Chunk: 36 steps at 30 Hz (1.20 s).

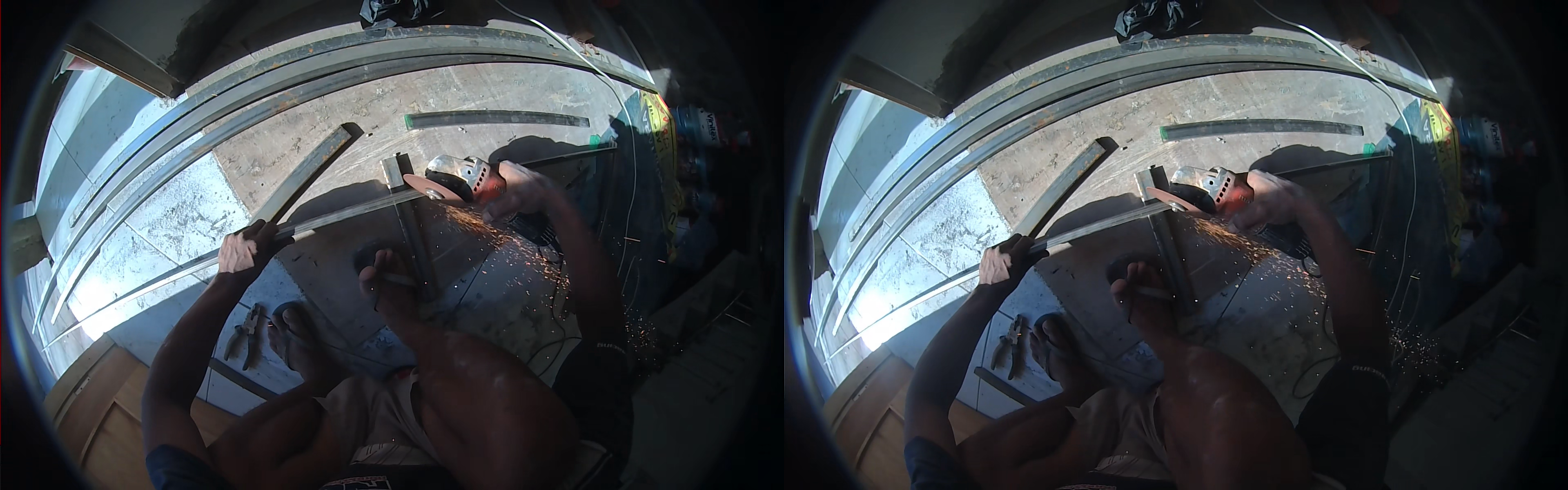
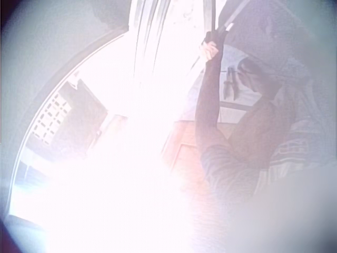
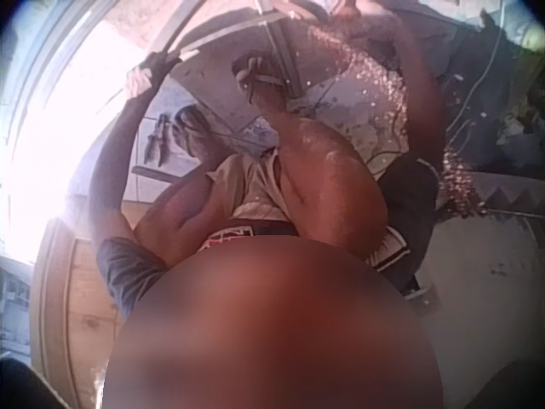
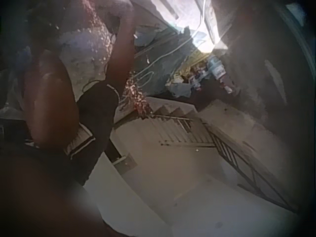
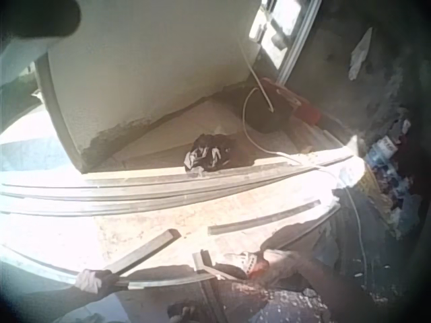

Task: Cutting metal strips using an angle grinder.

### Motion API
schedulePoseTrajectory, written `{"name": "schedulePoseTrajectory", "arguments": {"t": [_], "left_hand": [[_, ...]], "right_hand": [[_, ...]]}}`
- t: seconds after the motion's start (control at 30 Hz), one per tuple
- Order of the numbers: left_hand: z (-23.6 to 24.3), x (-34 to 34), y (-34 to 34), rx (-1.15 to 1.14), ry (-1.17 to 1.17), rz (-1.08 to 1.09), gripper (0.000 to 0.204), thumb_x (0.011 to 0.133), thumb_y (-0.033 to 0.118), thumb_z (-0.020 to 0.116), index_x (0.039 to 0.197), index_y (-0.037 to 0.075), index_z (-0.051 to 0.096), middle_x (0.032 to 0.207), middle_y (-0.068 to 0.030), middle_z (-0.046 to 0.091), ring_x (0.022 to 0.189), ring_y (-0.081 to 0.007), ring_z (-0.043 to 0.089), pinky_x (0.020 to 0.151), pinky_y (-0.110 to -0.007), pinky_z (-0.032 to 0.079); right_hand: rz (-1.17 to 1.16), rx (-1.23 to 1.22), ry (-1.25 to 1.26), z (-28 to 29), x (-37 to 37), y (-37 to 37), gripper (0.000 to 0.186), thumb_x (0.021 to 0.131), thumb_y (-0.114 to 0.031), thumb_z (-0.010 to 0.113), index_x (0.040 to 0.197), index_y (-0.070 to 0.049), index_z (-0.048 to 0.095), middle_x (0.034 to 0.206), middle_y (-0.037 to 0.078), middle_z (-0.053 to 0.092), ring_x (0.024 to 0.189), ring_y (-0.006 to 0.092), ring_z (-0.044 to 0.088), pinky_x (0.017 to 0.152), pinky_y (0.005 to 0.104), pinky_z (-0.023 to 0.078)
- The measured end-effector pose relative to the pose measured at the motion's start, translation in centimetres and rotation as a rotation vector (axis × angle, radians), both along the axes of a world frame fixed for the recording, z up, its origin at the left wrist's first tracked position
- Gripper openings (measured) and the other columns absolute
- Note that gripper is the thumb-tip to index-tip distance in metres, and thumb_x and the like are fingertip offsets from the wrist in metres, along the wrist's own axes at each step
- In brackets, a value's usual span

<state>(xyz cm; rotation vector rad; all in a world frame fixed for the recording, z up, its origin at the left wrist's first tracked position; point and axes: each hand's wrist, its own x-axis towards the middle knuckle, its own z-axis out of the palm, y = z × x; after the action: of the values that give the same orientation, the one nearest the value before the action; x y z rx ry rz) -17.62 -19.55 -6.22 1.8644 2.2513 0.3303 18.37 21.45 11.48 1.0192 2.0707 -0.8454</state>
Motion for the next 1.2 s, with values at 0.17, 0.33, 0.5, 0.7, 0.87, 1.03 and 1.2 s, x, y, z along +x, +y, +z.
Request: {"name": "schedulePoseTrajectory", "arguments": {"t": [0.17, 0.33, 0.5, 0.7, 0.87, 1.03, 1.2], "left_hand": [[1.5, 0.1, 1.2, -0.056, -0.089, -0.005, 0.038, 0.091, 0.025, 0.060, 0.128, 0.025, 0.070, 0.121, -0.0098, 0.073, 0.077, -0.0270, 0.072, 0.068, -0.038, 0.054], [1.8, 0.3, 1.0, -0.004, -0.043, -0.022, 0.044, 0.091, 0.016, 0.055, 0.132, 0.028, 0.068, 0.124, -0.0094, 0.071, 0.069, -0.0249, 0.065, 0.063, -0.037, 0.048], [0.7, 0.0, 0.2, -0.017, -0.047, 0.004, 0.048, 0.091, 0.010, 0.052, 0.133, 0.029, 0.068, 0.125, -0.0080, 0.070, 0.071, -0.0239, 0.063, 0.063, -0.037, 0.046], [1.0, -0.1, 0.7, 0.070, 0.052, -0.031, 0.044, 0.092, 0.018, 0.056, 0.134, 0.028, 0.067, 0.125, -0.0059, 0.070, 0.070, -0.0231, 0.062, 0.063, -0.037, 0.047], [2.3, 0.2, 1.6, 0.190, 0.086, -0.042, 0.034, 0.090, 0.029, 0.067, 0.123, 0.023, 0.072, 0.105, -0.0055, 0.075, 0.069, -0.0272, 0.069, 0.062, -0.037, 0.053], [1.4, -0.2, 1.8, -0.058, -0.054, 0.000, 0.030, 0.090, 0.029, 0.068, 0.117, 0.018, 0.073, 0.095, -0.0069, 0.076, 0.073, -0.0283, 0.073, 0.061, -0.039, 0.056], [0.0, -0.7, 0.8, -0.063, -0.013, 0.027, 0.030, 0.090, 0.030, 0.068, 0.117, 0.017, 0.073, 0.099, -0.0086, 0.076, 0.074, -0.0279, 0.073, 0.063, -0.039, 0.057]], "right_hand": [[0.036, -0.265, 0.108, 0.0, 0.0, -0.3, 0.073, 0.056, -0.047, 0.096, 0.106, -0.002, 0.067, 0.105, 0.017, 0.066, 0.102, 0.0322, 0.065, 0.090, 0.0406, 0.050], [-0.022, -0.022, 0.215, -0.2, 1.1, -1.0, 0.066, 0.058, -0.047, 0.095, 0.099, -0.003, 0.068, 0.100, 0.015, 0.067, 0.098, 0.0310, 0.066, 0.085, 0.0395, 0.051], [-0.007, -0.042, 0.212, -0.2, 0.8, -1.4, 0.067, 0.059, -0.046, 0.095, 0.102, -0.002, 0.066, 0.101, 0.016, 0.067, 0.099, 0.0293, 0.066, 0.085, 0.0391, 0.051], [-0.136, -0.066, 0.280, -0.6, 1.9, -1.7, 0.066, 0.062, -0.044, 0.091, 0.108, -0.002, 0.070, 0.096, 0.015, 0.071, 0.094, 0.0290, 0.069, 0.086, 0.0382, 0.053], [-0.374, -0.325, 0.391, -1.9, 3.0, -1.4, 0.055, 0.065, -0.041, 0.089, 0.101, -0.004, 0.072, 0.086, 0.008, 0.072, 0.078, 0.0202, 0.069, 0.076, 0.0343, 0.054], [-0.275, -0.175, 0.395, -1.4, 2.9, -1.8, 0.050, 0.064, -0.041, 0.088, 0.097, -0.005, 0.073, 0.086, 0.009, 0.073, 0.075, 0.0180, 0.069, 0.072, 0.0331, 0.053], [-0.204, -0.238, 0.275, -0.9, 2.1, -1.6, 0.049, 0.064, -0.031, 0.091, 0.098, -0.003, 0.069, 0.093, 0.008, 0.071, 0.087, 0.0196, 0.068, 0.077, 0.0347, 0.053]]}}
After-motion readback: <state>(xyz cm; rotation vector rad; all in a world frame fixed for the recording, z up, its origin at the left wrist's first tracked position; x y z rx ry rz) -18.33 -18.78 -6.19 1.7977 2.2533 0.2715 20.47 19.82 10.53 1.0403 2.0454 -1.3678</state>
